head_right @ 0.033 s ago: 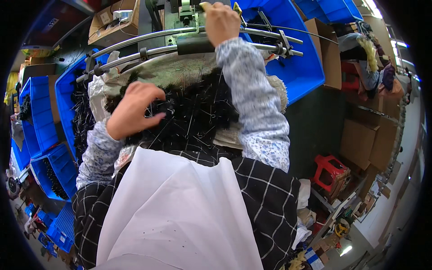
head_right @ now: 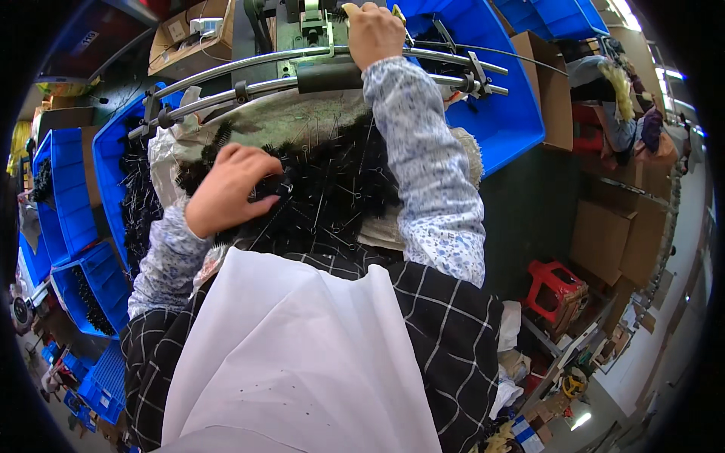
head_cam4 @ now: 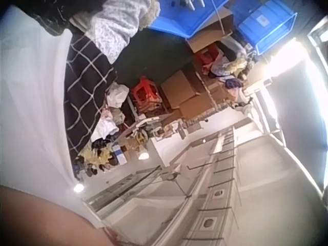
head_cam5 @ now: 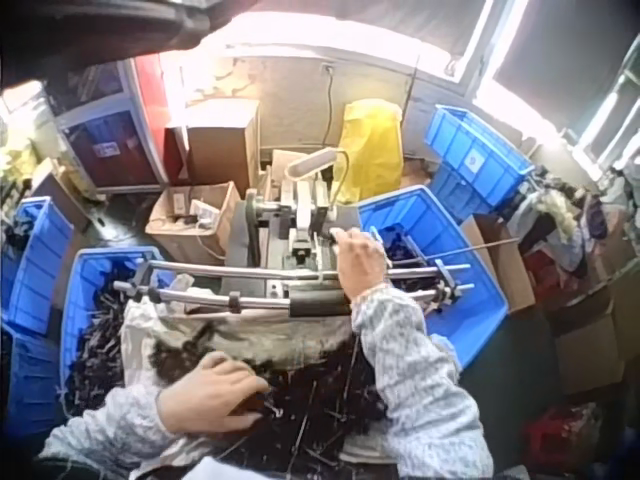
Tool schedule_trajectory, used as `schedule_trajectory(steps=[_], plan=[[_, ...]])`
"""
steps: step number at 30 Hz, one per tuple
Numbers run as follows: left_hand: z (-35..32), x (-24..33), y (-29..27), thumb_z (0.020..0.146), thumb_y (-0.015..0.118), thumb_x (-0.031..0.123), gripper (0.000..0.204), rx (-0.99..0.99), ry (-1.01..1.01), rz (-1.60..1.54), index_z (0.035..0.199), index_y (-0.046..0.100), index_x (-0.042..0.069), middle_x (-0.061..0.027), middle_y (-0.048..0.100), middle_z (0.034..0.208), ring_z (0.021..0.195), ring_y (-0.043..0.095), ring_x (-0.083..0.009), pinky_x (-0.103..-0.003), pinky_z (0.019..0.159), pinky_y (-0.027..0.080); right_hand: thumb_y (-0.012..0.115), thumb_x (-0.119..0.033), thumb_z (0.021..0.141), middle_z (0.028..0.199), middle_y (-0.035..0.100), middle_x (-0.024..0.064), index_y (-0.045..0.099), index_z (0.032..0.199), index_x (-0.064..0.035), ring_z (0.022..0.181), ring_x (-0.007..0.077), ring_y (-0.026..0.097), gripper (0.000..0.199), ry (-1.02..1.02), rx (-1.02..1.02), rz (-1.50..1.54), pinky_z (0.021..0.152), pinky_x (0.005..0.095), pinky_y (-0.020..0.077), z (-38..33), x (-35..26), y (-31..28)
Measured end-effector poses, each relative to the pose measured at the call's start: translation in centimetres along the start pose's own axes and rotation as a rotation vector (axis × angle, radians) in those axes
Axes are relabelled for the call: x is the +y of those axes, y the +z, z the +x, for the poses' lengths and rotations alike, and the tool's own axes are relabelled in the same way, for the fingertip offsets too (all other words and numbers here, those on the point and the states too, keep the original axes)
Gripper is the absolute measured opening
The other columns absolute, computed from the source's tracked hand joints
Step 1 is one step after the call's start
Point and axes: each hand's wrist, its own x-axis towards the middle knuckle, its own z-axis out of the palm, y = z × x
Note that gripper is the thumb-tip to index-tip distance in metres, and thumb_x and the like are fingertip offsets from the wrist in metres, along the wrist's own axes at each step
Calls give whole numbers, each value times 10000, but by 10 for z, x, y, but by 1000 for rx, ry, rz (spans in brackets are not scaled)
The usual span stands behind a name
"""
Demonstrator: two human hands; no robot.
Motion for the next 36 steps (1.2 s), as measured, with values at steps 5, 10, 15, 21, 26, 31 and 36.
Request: schedule_trajectory(steps=[5,10,15,21,26,31,36], plan=[[-8,-2,20,728,662,175,302,-82,-64,113,1005,562,111,-47,591,987,1034,514,-210,-434,965,275,588,-186,795,825,625,70,656,1006,-153,797,239,606,224,-117,26,-160,737,367,468,16,10,20],[-7,-2,23,719,664,177,292,8,-55,122,986,563,116,-22,597,965,1092,487,-216,-492,971,238,593,-206,775,804,604,46,663,902,-172,808,241,588,150,-105,15,-38,722,383,449,19,6,22],[-7,-3,25,694,653,154,277,-11,-49,68,949,552,117,-13,602,977,1150,462,-228,-539,1006,179,598,-202,770,802,603,41,670,878,-175,804,242,584,132,-79,73,27,720,379,444,19,4,21],[-5,5,8,644,627,104,282,99,-33,-22,911,538,113,5,610,954,1226,424,-243,-570,1059,80,602,-201,772,801,609,53,676,899,-169,820,247,580,150,-42,86,46,740,388,438,19,1,15],[-6,7,-10,617,636,52,330,179,-25,-95,928,539,108,-12,591,906,1125,506,-240,-537,1031,185,605,-250,793,865,632,73,639,1080,-156,851,236,601,304,-105,-10,-35,772,385,447,21,13,24],[-7,7,-19,658,662,32,365,225,4,-172,1002,550,83,-65,588,908,946,550,-236,-405,949,327,595,-178,783,888,646,60,678,952,-159,889,274,559,189,-72,22,160,795,402,417,27,14,35],[-9,8,-30,674,678,22,363,326,7,-162,1020,574,58,-75,591,919,899,544,-247,-355,865,391,606,-260,781,925,634,72,642,1060,-154,926,262,569,300,-6,60,-140,794,411,418,15,9,6]])
